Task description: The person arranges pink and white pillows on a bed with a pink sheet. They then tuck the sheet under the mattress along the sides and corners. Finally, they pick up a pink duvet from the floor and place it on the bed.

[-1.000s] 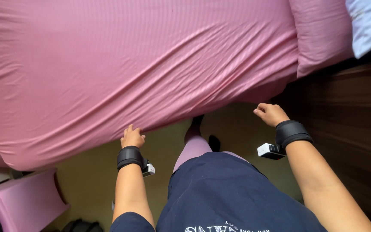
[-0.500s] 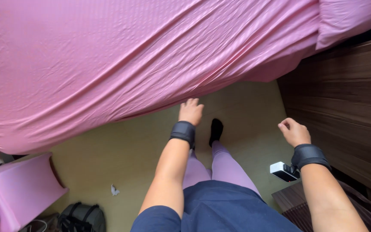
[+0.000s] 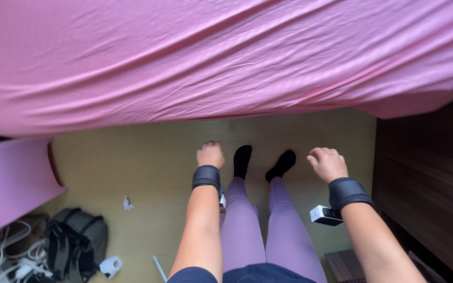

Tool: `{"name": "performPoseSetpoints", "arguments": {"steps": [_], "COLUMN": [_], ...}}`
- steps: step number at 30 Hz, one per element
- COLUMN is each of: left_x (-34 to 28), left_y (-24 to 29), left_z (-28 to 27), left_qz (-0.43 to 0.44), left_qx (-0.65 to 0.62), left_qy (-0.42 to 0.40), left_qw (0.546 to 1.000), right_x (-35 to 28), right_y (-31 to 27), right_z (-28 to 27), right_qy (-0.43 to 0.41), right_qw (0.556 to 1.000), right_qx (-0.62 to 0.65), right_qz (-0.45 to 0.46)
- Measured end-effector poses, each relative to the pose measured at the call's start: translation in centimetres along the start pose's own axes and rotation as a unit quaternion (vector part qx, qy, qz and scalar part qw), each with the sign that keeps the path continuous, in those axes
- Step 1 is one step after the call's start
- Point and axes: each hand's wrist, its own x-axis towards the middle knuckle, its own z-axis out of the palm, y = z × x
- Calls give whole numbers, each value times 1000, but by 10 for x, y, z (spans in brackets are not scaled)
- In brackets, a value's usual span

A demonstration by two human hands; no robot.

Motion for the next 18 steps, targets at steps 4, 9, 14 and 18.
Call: {"name": "performPoseSetpoints", "arguments": {"steps": [4,9,14,18], "left_x": [4,28,60,84], "left_y": [-80,-127,-152,-155], "left_z": [16,18,40,29], "left_qz": [-76,-83,-104,-73], "left_qx": [-7,17,-13,3], "left_qy": [72,37,41,23], "left_qw": [995,996,994,997], "right_x": [43,103,143,181], "right_y": [-71,-136,-172,-184], "right_z": [37,89,126,136], "right_qy": [-4,-50,-110,-68], "right_qw": [991,967,958,943], "right_qx": [-73,-116,-177,-189], "right_qz": [-113,-220,-197,-267]}}
